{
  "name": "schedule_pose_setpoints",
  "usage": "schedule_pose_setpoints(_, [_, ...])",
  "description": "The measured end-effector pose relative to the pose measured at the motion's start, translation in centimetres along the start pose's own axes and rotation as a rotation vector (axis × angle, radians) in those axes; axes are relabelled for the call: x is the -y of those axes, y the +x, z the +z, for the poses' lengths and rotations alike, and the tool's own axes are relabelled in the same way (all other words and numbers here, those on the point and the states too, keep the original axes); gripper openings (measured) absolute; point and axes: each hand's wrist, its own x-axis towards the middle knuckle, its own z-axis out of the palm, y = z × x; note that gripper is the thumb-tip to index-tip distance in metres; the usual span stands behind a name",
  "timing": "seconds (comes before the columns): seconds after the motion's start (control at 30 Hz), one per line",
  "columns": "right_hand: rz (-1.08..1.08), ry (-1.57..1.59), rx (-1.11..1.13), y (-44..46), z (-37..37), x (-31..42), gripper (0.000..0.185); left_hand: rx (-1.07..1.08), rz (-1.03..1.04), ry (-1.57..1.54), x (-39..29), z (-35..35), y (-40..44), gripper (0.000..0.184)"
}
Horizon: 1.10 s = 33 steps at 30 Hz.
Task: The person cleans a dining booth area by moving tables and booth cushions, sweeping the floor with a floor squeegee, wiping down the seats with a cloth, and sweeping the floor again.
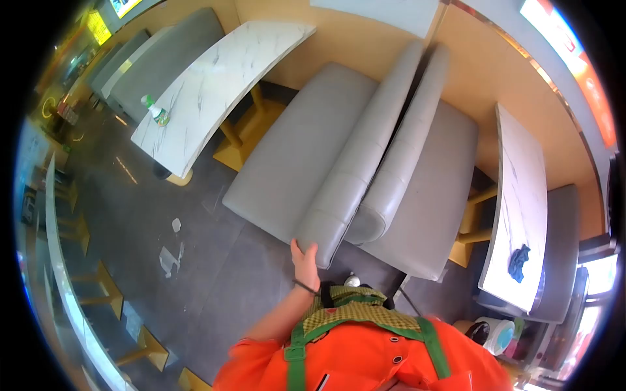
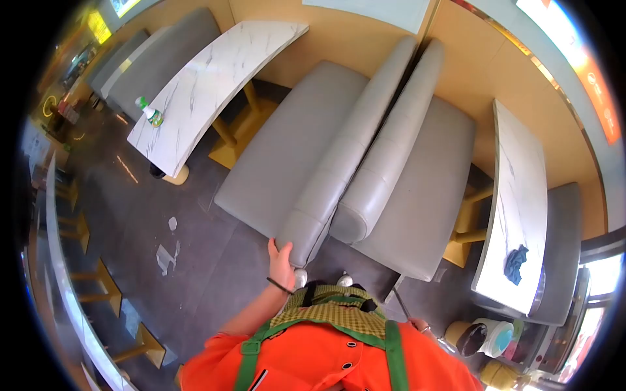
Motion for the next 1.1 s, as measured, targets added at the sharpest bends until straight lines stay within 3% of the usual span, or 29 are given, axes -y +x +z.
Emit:
schedule_pose_setpoints(0.07, [-0.007, -0.029, -0.012, -0.5, 0.0, -2.0, 0.014, 0.315, -0.081, 0.218, -1.0, -1.8, 0.3, 0.064])
schedule_pose_setpoints(0.1, [-0.007, -0.056, -0.020, -0.6, 0.1, -2.9, 0.015, 0.315, -0.082, 0.222, -1.3, -2.9, 1.0, 0.064])
schedule_pose_setpoints(0.17, [0.004, -0.108, -0.041, -0.8, 0.5, -5.3, 0.015, 0.629, 0.148, 0.827, -1.7, -5.4, 2.2, 0.070])
schedule_pose_setpoints(0.2, [0.011, -0.139, -0.049, -0.9, 1.0, -6.4, 0.016, 0.716, 0.196, 0.808, -3.1, -5.4, 2.1, 0.070])
schedule_pose_setpoints(0.23, [0.017, -0.175, -0.058, -1.0, 1.6, -7.5, 0.016, 0.707, 0.183, 0.817, -4.4, -5.5, 1.8, 0.070])
schedule_pose_setpoints(0.3, [0.023, -0.256, -0.067, -1.1, 3.0, -9.6, 0.017, 0.650, 0.586, 1.265, -6.3, -5.1, 1.0, 0.063])
schedule_pose_setpoints(0.37, [0.019, -0.353, -0.084, -1.0, 3.8, -11.8, 0.018, 0.648, 0.694, 1.197, -7.6, -3.8, 1.1, 0.062])
schedule_pose_setpoints(0.5, [-0.059, -0.694, -0.130, -0.8, 5.1, -15.7, 0.020, 0.989, 1.083, 0.938, -8.5, 2.0, 2.6, 0.061])
schedule_pose_setpoints(0.7, [-0.349, -1.349, -0.128, 1.1, 4.7, -20.8, 0.024, 1.042, 1.160, 1.003, -5.0, 12.5, 4.5, 0.064])
schedule_pose_setpoints(0.77, [-0.458, -1.438, -0.149, 2.2, 4.2, -22.8, 0.025, 1.007, 1.110, 1.197, -3.6, 15.5, 4.1, 0.069])
schedule_pose_setpoints(0.83, [-0.566, -1.395, -0.214, 2.8, 3.9, -24.4, 0.026, 1.004, 1.020, 1.319, -1.6, 17.5, 4.9, 0.075])
schedule_pose_setpoints(0.9, [-0.684, -1.102, -0.289, 2.1, 4.1, -25.5, 0.029, 0.993, 0.924, 1.493, -1.1, 18.8, 4.8, 0.084])
schedule_pose_setpoints(0.97, [-0.743, -0.856, -0.345, -0.1, 5.4, -26.2, 0.032, 0.917, 1.063, 1.611, -0.1, 19.5, 4.4, 0.087])
schedule_pose_setpoints(1.0, [-0.758, -0.757, -0.367, -1.8, 6.9, -26.2, 0.033, 0.919, 1.020, 1.669, 0.5, 20.1, 4.1, 0.089])
schedule_pose_setpoints(1.07, [-0.285, -0.020, -0.444, -6.3, 10.1, -23.6, 0.042, 0.767, 1.078, 1.784, 0.8, 20.7, 2.5, 0.089])
schedule_pose_setpoints(1.1, [-0.271, -0.001, -0.446, -6.1, 9.0, -23.9, 0.042, 0.743, 1.078, 1.823, 1.1, 20.8, 2.3, 0.088])
